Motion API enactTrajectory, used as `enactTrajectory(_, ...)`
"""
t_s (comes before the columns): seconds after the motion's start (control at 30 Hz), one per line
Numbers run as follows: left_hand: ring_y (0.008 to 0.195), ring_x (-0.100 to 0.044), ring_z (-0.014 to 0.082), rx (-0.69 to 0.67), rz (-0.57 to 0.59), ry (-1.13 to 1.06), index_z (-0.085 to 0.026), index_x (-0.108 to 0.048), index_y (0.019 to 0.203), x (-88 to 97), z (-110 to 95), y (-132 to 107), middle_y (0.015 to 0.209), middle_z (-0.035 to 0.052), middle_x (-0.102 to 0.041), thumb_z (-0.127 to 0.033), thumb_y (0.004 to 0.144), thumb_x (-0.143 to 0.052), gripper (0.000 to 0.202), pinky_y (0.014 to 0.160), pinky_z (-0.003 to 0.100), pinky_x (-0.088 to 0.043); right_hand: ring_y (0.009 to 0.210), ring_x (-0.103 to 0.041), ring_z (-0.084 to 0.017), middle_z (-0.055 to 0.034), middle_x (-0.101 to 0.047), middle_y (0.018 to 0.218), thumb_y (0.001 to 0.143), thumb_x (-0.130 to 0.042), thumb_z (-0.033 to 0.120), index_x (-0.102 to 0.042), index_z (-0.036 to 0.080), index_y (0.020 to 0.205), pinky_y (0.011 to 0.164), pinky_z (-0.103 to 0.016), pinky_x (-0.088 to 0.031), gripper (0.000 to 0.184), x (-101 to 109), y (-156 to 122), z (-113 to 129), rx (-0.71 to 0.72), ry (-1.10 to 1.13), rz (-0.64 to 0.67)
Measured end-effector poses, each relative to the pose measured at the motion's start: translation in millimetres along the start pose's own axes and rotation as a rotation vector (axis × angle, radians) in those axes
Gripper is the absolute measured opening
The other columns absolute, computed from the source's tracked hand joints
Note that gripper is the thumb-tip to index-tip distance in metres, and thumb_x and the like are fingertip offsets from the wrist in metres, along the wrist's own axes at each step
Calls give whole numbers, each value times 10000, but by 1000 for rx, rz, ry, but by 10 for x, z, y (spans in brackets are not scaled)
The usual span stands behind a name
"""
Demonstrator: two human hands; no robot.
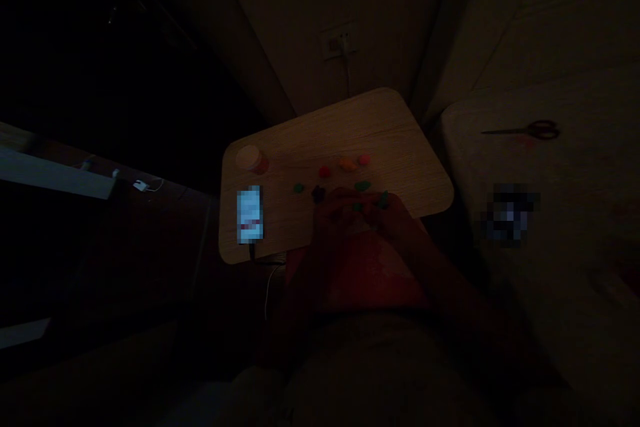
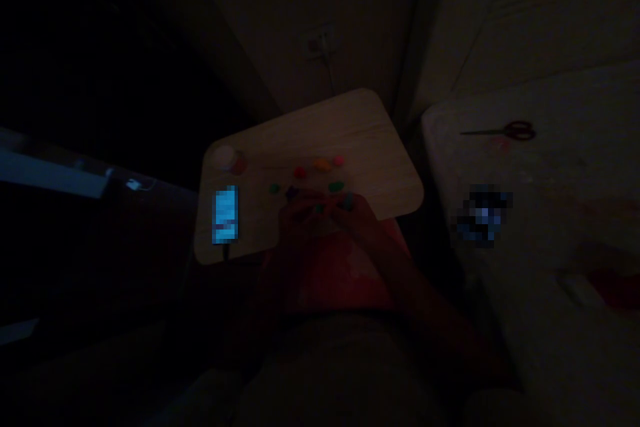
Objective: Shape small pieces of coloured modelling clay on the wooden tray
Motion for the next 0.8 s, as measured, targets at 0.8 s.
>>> enactTrajectory(0.8,1000,-797,249,89,-87,-64,-254,-853,877,9,150,-45,1017,61,-842,-540,821,-902,295,923,422,-638,631,-560,-134,-11,-691,681,616,-943,541,-747,209,660,606,-284,-440,387,-61,-41,131,74,-125,-91)
Point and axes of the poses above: each hand's wrist, its own y-axis towards the middle knuckle, its own x-axis out of the back of the hand, z = x × y, the point moved 5 cm from there along y, towards the middle knuckle
